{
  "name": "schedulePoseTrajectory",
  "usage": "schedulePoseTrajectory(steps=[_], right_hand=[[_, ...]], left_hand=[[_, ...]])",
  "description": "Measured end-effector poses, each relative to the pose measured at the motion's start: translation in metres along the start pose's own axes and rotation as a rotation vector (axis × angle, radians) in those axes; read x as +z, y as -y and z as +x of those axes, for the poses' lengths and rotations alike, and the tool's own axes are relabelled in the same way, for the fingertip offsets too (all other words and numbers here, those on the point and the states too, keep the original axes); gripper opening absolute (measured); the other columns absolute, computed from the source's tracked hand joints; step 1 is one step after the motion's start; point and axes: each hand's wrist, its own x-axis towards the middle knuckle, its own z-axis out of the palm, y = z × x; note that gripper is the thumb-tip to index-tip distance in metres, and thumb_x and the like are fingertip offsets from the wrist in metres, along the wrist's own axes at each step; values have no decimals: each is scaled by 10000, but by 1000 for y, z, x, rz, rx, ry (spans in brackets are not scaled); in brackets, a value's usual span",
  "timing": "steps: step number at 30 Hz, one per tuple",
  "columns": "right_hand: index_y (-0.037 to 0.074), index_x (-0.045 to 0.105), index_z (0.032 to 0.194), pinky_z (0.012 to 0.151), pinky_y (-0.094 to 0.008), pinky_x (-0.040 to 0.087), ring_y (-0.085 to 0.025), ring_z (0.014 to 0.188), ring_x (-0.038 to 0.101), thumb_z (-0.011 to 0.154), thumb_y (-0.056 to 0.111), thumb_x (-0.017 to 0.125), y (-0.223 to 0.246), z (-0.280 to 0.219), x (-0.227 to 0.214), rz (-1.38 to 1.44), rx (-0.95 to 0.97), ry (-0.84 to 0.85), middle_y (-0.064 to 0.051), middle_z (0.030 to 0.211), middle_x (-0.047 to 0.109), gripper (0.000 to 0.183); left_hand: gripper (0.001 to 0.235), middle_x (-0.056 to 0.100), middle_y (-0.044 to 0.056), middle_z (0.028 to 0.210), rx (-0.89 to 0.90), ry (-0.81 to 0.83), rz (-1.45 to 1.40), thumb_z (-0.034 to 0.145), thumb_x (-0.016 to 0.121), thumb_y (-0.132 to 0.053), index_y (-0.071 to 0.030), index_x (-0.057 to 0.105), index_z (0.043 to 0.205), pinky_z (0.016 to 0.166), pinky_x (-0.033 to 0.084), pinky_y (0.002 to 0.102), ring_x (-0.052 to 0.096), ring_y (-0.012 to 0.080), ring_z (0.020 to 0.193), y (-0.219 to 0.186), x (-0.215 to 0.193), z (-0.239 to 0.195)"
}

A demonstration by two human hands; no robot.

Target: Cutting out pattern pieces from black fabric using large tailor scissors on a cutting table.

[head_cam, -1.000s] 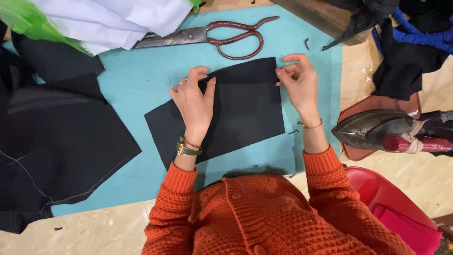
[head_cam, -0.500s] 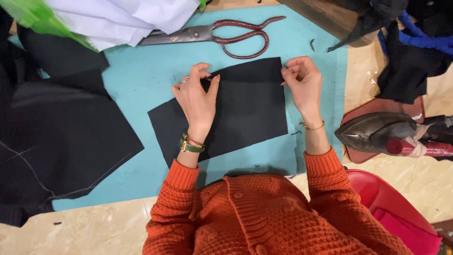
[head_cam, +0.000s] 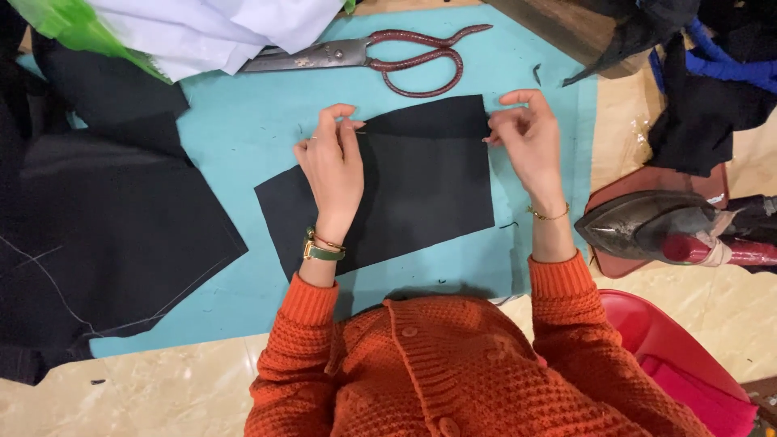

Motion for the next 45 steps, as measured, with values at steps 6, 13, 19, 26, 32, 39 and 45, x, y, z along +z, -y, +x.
schedulePoseTrajectory(steps=[6, 13, 19, 26, 32, 39, 45], right_hand=[[90, 586, 1152, 668, -289, 557, -124, 736, 650, 895, 4, 722, 0, 0, 5, -158, 30, -12, -83, 859, 696, 303], [70, 596, 1160, 717, -304, 554, -173, 775, 680, 900, -37, 630, 12, -3, 6, -175, 22, -1, -122, 869, 711, 283], [71, 606, 1161, 709, -320, 558, -189, 768, 697, 907, -42, 592, 14, -3, 5, -201, 13, 7, -125, 873, 716, 278], [97, 608, 1163, 699, -315, 547, -165, 753, 687, 952, 20, 654, 18, -4, 6, -179, 23, 8, -96, 876, 708, 230], [72, 602, 1168, 702, -323, 529, -169, 772, 659, 896, 4, 775, 16, -5, 7, -229, 7, 4, -99, 876, 692, 330], [55, 605, 1153, 721, -313, 545, -167, 772, 661, 933, -30, 692, 9, -4, 4, -225, -7, 10, -104, 870, 685, 251], [60, 615, 1145, 729, -306, 560, -156, 771, 670, 931, -31, 670, 8, -4, 3, -225, -13, 1, -90, 856, 694, 238]], left_hand=[[159, 760, -54, 899, -76, 71, -79, 1104, 446, -104, -210, 548, 1165, 952, 307, 362, 705, 167, 862, 1, -7, 2], [155, 781, 14, 920, -89, 77, -133, 1108, 421, -97, -158, 546, 1176, 972, 300, 400, 722, 209, 867, -3, -10, 2], [164, 782, 45, 960, -110, 122, -157, 1088, 455, -76, -138, 532, 1218, 998, 282, 410, 714, 223, 887, -2, -14, 2], [288, 783, 12, 993, -118, 176, -175, 1000, 608, -39, -171, 520, 1239, 1000, 267, 398, 691, 178, 853, 4, -17, 2], [339, 790, 9, 965, -154, 166, -186, 945, 687, -28, -164, 534, 1215, 967, 273, 371, 658, 153, 769, -1, -18, 4], [341, 797, -1, 938, -166, 137, -177, 931, 730, -51, -171, 542, 1189, 941, 281, 357, 656, 146, 739, -4, -18, 5], [280, 799, -5, 920, -147, 111, -173, 961, 710, -79, -175, 547, 1168, 920, 293, 356, 670, 148, 724, -4, -15, 4]])
